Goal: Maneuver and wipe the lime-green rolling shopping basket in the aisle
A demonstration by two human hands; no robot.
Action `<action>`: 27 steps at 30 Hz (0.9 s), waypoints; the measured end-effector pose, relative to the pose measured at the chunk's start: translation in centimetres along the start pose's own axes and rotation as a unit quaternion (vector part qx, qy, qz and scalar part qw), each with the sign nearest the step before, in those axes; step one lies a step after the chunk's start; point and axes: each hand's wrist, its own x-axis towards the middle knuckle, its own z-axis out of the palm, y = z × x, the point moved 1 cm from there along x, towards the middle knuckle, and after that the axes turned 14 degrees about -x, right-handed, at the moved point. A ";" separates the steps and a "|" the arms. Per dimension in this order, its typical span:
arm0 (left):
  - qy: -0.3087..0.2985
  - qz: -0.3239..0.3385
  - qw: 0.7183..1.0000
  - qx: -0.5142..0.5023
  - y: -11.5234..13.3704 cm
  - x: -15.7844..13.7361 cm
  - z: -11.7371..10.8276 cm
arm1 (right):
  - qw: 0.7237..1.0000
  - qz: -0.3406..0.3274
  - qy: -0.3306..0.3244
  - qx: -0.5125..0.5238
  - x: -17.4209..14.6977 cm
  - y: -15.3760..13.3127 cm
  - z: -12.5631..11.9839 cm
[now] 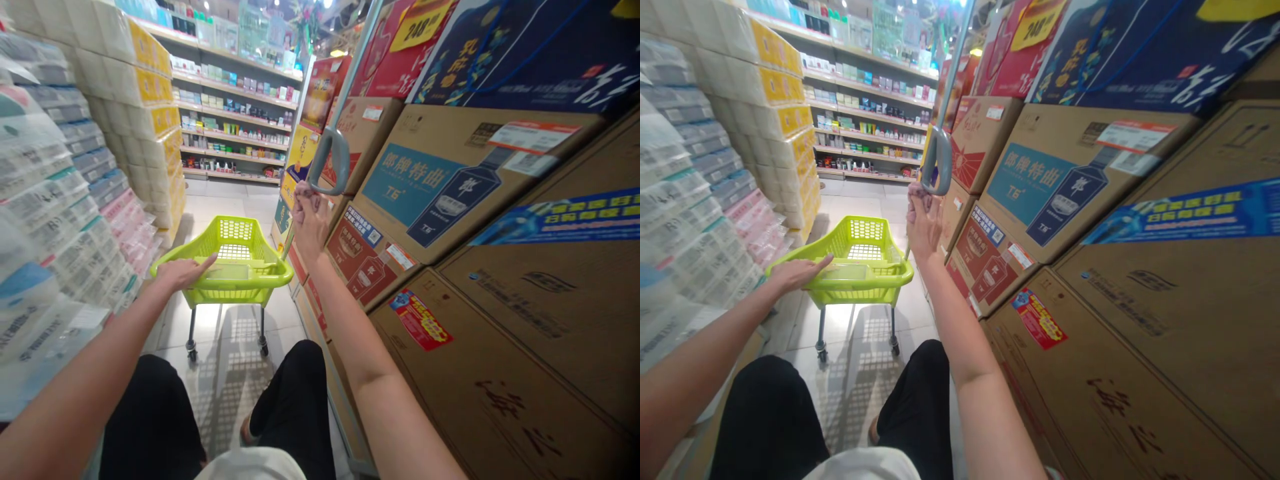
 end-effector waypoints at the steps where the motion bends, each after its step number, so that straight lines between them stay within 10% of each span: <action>1: -0.013 -0.023 1.000 0.010 -0.1 0.3 0.1 | 1.000 -0.009 -0.006 -0.009 0.1 -0.2 0.4; 8: -0.003 -0.045 0.998 0.053 0.3 0.7 -0.1 | 0.997 -0.001 -0.076 -0.017 -3.9 -0.1 3.8; 15: -0.024 -0.017 0.997 0.066 0.1 1.6 -1.0 | 0.997 0.071 -0.009 -0.018 1.8 -2.2 2.5; 21: -0.052 -0.012 0.993 0.102 0.1 1.9 -1.2 | 0.987 0.101 -0.121 -0.029 -3.1 -2.8 4.4; 27: -0.052 -0.017 0.992 0.115 -0.1 2.3 -1.3 | 0.967 0.141 -0.106 0.186 1.3 -0.4 4.4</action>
